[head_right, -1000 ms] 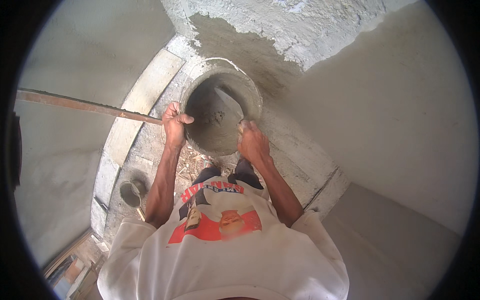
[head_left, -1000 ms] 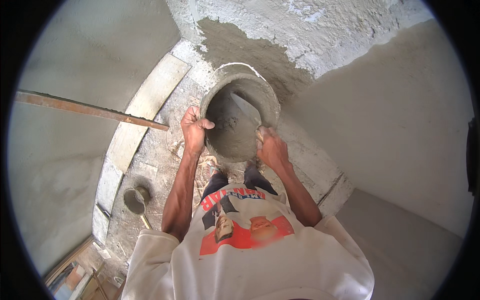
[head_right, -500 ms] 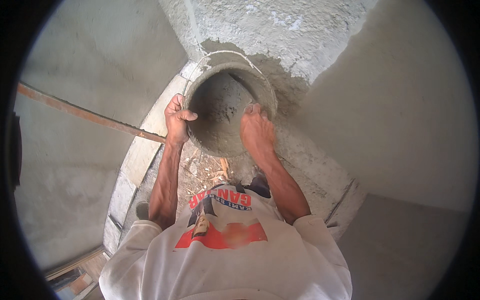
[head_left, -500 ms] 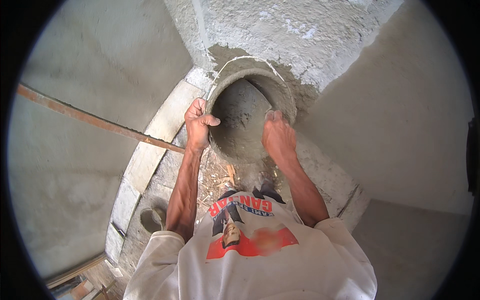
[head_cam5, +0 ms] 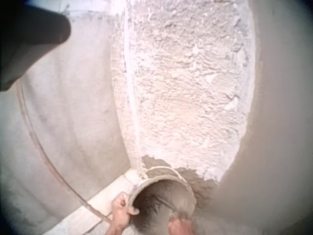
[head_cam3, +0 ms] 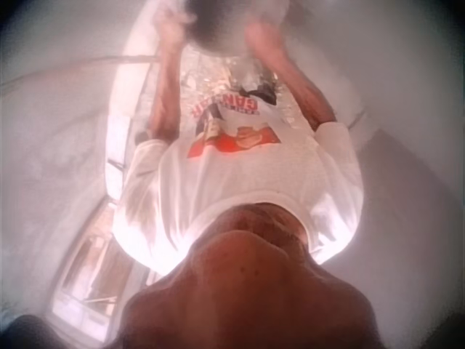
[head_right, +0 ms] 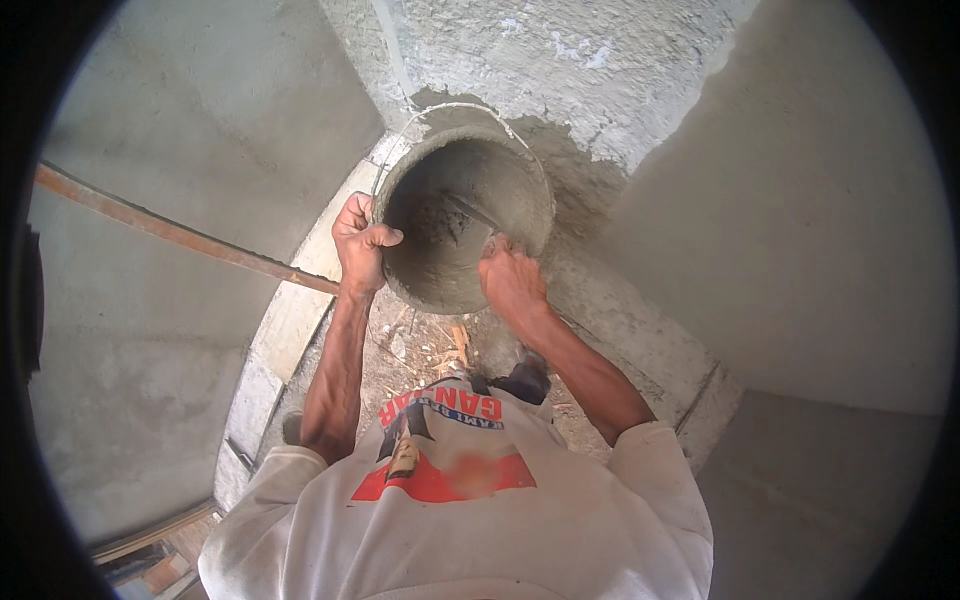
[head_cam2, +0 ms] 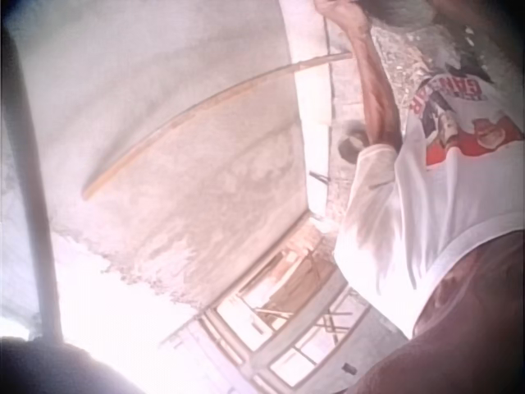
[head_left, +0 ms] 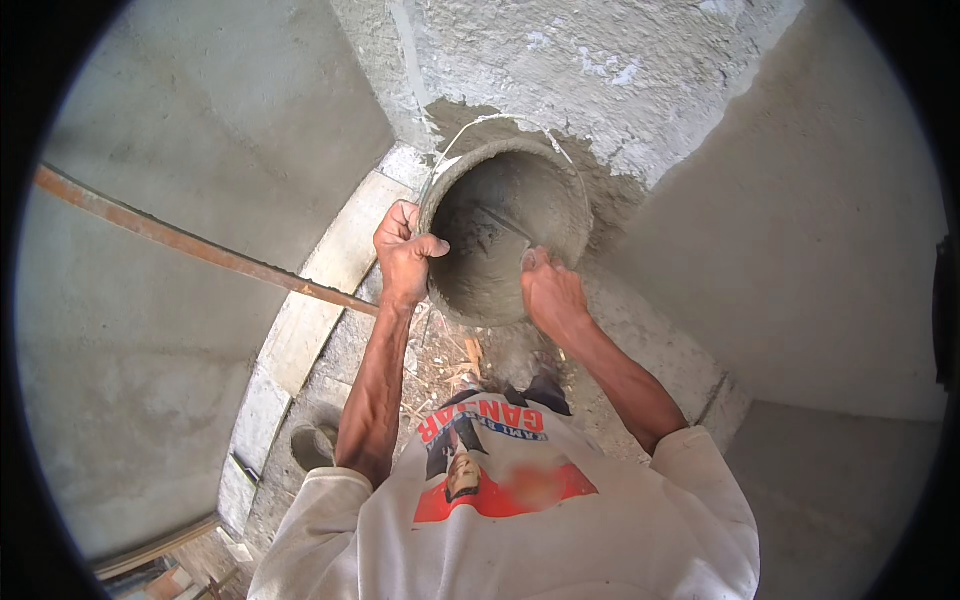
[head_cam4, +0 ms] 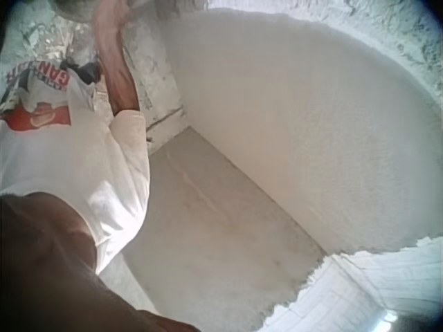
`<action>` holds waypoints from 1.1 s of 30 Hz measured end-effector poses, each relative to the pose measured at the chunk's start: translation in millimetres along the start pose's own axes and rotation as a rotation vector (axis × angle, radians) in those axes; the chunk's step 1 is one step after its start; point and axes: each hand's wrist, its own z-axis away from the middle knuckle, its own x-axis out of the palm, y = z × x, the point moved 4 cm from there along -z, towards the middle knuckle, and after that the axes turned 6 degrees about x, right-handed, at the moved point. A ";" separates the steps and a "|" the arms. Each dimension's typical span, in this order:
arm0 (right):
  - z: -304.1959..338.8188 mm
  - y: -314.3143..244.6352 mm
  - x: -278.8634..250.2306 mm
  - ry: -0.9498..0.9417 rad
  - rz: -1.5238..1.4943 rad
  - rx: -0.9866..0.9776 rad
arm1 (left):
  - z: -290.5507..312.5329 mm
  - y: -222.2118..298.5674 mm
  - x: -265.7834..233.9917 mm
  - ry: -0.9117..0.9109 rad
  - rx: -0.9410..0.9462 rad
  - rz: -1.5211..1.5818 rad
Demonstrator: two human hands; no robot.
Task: The person pours water into a bucket of mortar, mixes the contents with a trowel, and then applies the mixture to a section of an unfinished wall.
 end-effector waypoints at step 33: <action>-18.0 13.8 -61.4 -0.163 -0.245 0.269 | 30.3 36.1 43.2 -0.086 0.291 -0.170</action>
